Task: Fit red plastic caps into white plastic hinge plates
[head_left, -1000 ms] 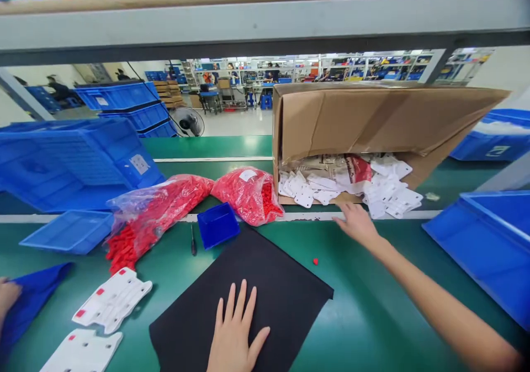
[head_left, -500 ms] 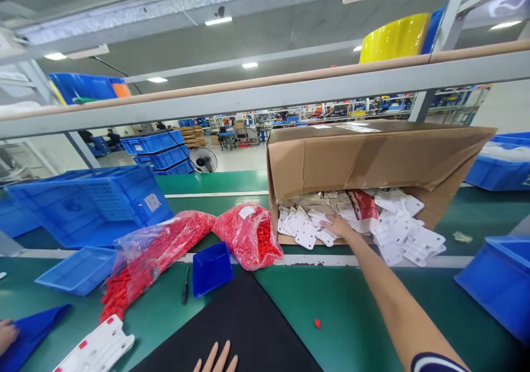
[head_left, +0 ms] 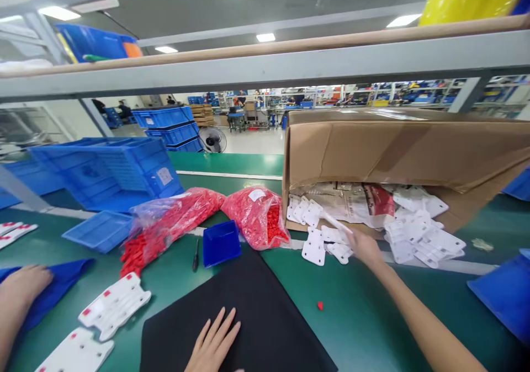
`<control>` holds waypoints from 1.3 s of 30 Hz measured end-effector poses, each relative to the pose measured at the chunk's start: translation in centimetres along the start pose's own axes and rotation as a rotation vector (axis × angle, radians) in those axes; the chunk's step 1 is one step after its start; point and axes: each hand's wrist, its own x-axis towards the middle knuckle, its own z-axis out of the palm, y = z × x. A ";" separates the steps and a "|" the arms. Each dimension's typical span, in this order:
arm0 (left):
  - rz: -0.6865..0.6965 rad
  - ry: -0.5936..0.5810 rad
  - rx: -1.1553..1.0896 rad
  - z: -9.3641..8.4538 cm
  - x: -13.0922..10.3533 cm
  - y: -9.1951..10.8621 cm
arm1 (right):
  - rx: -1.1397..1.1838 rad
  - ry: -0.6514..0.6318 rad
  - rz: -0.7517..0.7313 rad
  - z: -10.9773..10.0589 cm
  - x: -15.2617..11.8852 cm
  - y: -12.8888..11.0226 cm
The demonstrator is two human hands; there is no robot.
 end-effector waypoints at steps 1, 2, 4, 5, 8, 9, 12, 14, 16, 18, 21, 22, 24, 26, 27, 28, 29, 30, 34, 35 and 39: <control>-0.046 0.002 -0.093 -0.8 0.0 0.3 | -0.010 0.038 0.023 -0.8 -0.6 -0.3; -0.127 0.021 -0.199 -1.7 0.0 0.8 | -0.017 0.075 0.032 -1.5 -1.3 -0.8; -0.338 0.051 -0.471 -3.7 0.2 2.7 | -0.010 0.133 -0.013 -2.8 -3.5 -2.7; -0.429 0.058 -0.642 -4.6 0.4 4.0 | 0.004 0.145 -0.067 -3.2 -5.0 -4.2; -0.485 0.164 -1.329 -6.5 1.8 7.8 | 0.071 0.128 -0.308 -3.6 -11.3 -10.7; -0.473 0.244 -1.555 -6.8 2.3 8.8 | 0.106 0.118 -0.433 -3.6 -13.6 -13.3; -0.678 0.501 -1.967 -7.0 3.5 10.4 | 0.264 0.025 -1.031 -3.9 -19.5 -20.4; -0.944 0.610 -2.057 -7.1 3.4 10.2 | 0.338 -0.072 -1.177 -4.3 -21.2 -22.8; -1.088 0.648 -2.104 -7.4 2.7 9.4 | 0.334 -0.080 -1.130 -4.2 -20.9 -22.6; -1.090 0.679 -2.132 -7.8 1.6 8.4 | 0.285 -0.007 -0.976 -3.3 -19.2 -20.4; -1.047 0.704 -2.132 -8.1 0.2 7.3 | 0.201 -0.023 -0.779 -1.3 -16.4 -15.6; -1.057 0.713 -2.116 -8.1 0.0 7.0 | 0.165 -0.048 -0.718 -0.9 -15.7 -14.0; -1.109 0.769 -2.046 -8.0 -0.1 6.3 | 0.099 -0.103 -0.576 -0.6 -15.3 -11.2; -1.163 0.852 -1.957 -7.8 0.3 5.7 | 0.060 -0.171 -0.437 -0.7 -15.5 -9.4; -1.183 0.890 -1.923 -7.6 0.6 5.4 | 0.052 -0.202 -0.384 -0.6 -15.7 -8.8; -1.198 0.924 -1.901 -7.5 0.9 5.2 | 0.047 -0.228 -0.347 -0.5 -15.9 -8.5; -1.214 0.953 -1.890 -7.4 1.3 5.1 | 0.044 -0.243 -0.322 -0.3 -16.2 -8.4; -1.233 0.982 -1.887 -7.2 1.6 5.1 | 0.040 -0.245 -0.304 0.1 -16.3 -8.3; -1.239 1.058 -1.897 -6.6 2.3 5.4 | 0.029 -0.196 -0.229 1.6 -16.5 -8.5; -1.214 1.063 -1.884 -6.4 2.2 5.4 | 0.036 -0.187 -0.213 1.9 -16.5 -8.5; -1.174 1.140 -1.629 -5.7 0.8 4.6 | 0.109 -0.171 -0.163 1.4 -16.4 -8.6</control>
